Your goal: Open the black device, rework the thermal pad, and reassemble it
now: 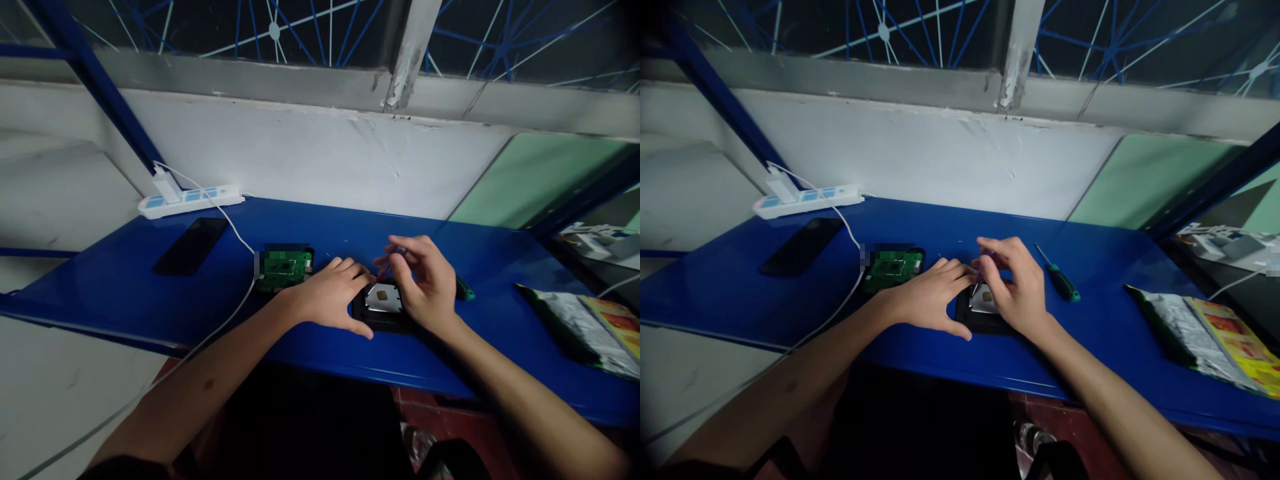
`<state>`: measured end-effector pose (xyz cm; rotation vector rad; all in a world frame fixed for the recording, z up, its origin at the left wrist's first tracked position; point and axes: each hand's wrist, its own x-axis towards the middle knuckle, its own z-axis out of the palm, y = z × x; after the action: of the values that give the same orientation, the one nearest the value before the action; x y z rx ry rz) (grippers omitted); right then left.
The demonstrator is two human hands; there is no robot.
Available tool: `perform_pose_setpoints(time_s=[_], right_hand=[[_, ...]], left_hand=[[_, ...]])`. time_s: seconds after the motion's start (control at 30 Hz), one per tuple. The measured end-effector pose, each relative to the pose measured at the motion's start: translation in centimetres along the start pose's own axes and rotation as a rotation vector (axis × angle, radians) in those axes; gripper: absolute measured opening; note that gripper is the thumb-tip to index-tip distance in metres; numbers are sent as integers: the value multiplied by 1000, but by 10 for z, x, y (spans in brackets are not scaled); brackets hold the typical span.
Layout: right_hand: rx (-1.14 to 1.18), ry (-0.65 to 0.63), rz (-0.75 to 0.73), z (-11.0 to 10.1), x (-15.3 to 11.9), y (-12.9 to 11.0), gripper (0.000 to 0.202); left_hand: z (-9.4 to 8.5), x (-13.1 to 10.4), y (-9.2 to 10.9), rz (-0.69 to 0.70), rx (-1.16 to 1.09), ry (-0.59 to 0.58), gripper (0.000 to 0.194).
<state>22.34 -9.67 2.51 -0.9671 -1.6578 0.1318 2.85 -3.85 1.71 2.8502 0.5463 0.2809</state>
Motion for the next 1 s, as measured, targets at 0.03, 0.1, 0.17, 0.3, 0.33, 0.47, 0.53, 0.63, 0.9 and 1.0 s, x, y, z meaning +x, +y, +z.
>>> perform_pose_setpoints(time_s=[0.03, 0.1, 0.17, 0.3, 0.33, 0.47, 0.53, 0.63, 0.9, 1.0], right_hand=[[33, -11, 21, 0, 0, -1, 32], [86, -42, 36, 0, -1, 0, 33], [84, -60, 12, 1, -1, 2, 30], [-7, -35, -40, 1, 0, 5, 32], [-21, -24, -45, 1, 0, 6, 34], [-14, 9, -28, 1, -1, 4, 38], [12, 39, -16, 1, -1, 3, 37], [19, 112, -19, 2, -1, 4, 34], [-24, 199, 20, 0, 2, 23, 25], [-56, 195, 57, 0, 3, 29, 22]], left_hand=[[0, 0, 0, -3, -2, -3, 93], [-1, 1, 1, -4, -6, -5, 90], [-1, 1, 1, -1, -8, 0, 90], [-1, 1, 0, 9, -10, 4, 92], [-1, 1, 0, 11, -10, 4, 92], [-1, 0, 1, 4, -18, 0, 93], [-2, 0, 2, -5, -32, -3, 96], [-4, -1, 1, -21, -60, 15, 101], [-15, 1, -9, -143, -72, 295, 69], [-15, 3, -14, -137, -44, 376, 54]])
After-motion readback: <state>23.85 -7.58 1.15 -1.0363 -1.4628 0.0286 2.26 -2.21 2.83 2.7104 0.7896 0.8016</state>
